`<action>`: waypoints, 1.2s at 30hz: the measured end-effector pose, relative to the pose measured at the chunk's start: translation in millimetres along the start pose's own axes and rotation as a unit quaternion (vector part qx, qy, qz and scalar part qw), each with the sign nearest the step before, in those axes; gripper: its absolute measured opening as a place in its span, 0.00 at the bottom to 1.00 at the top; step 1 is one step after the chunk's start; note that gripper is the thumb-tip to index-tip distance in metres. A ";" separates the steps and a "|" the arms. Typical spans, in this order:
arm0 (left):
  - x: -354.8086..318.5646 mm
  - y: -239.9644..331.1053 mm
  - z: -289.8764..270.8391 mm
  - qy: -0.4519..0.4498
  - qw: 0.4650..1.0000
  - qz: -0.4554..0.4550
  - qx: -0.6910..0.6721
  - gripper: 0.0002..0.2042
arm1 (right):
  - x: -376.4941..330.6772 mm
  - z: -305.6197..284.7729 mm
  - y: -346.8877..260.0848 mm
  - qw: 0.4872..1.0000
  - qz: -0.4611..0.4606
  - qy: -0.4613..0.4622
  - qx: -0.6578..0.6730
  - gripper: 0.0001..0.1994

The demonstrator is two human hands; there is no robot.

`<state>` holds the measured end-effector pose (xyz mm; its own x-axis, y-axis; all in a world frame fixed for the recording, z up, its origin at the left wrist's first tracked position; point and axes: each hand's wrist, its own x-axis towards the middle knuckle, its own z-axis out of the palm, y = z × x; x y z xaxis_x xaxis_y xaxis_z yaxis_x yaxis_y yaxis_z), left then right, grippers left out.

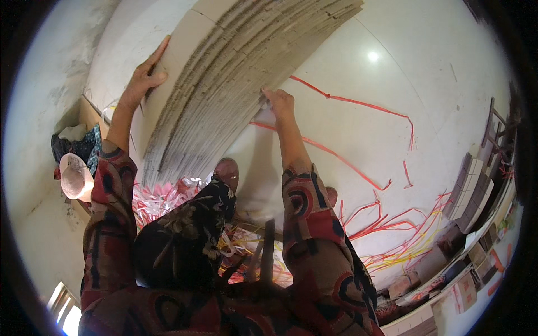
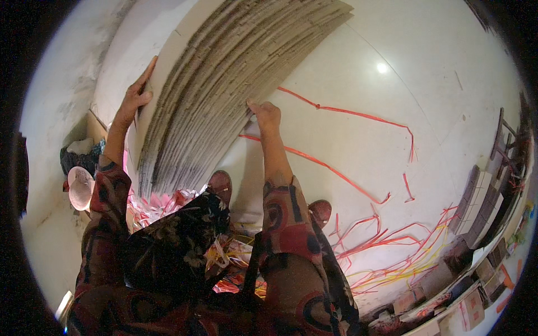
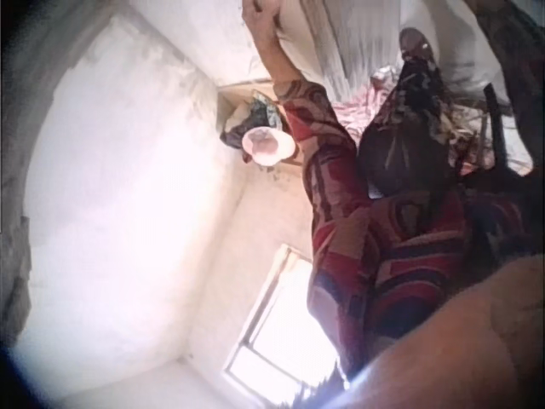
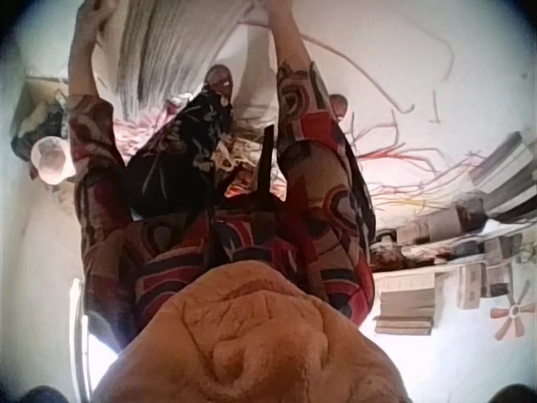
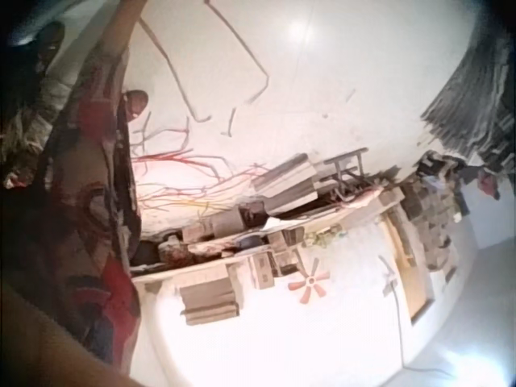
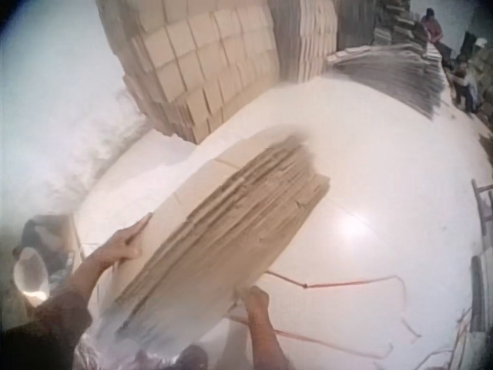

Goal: The person gathers a stack of thin paper sheets, aligns them, and ties the bundle with a red ribbon. They then cut the ribbon and place the finished bundle aside.

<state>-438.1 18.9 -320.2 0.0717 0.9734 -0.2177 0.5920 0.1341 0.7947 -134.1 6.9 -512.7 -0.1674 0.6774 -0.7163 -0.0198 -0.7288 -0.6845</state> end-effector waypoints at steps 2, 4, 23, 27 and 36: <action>6.5 -12.9 -3.9 0.003 0.999 0.002 -0.032 0.43 | -0.3 8.1 1.6 0.984 -0.028 -0.049 0.171 0.19; 6.2 -19.2 -6.2 0.000 0.999 -0.012 -0.051 0.44 | 4.2 17.2 11.4 0.941 -0.026 -0.115 0.317 0.22; -7.1 103.2 -1.2 0.176 0.964 0.174 -0.093 0.48 | -96.0 -78.2 -224.0 0.915 -0.319 -0.170 0.176 0.30; 3.5 161.9 7.2 0.207 0.946 0.231 -0.098 0.46 | -179.1 -107.7 -305.3 0.899 -0.408 -0.105 0.123 0.27; -33.4 31.5 172.4 0.072 0.973 -0.063 -0.212 0.42 | -221.5 -154.0 -222.1 0.949 -0.275 0.133 -0.080 0.36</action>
<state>-283.4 -41.5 -385.5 -0.1116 0.9562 -0.2706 0.2027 0.2885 0.9358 59.2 34.2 -222.9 0.0800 0.9679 -0.2382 0.1209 -0.2467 -0.9615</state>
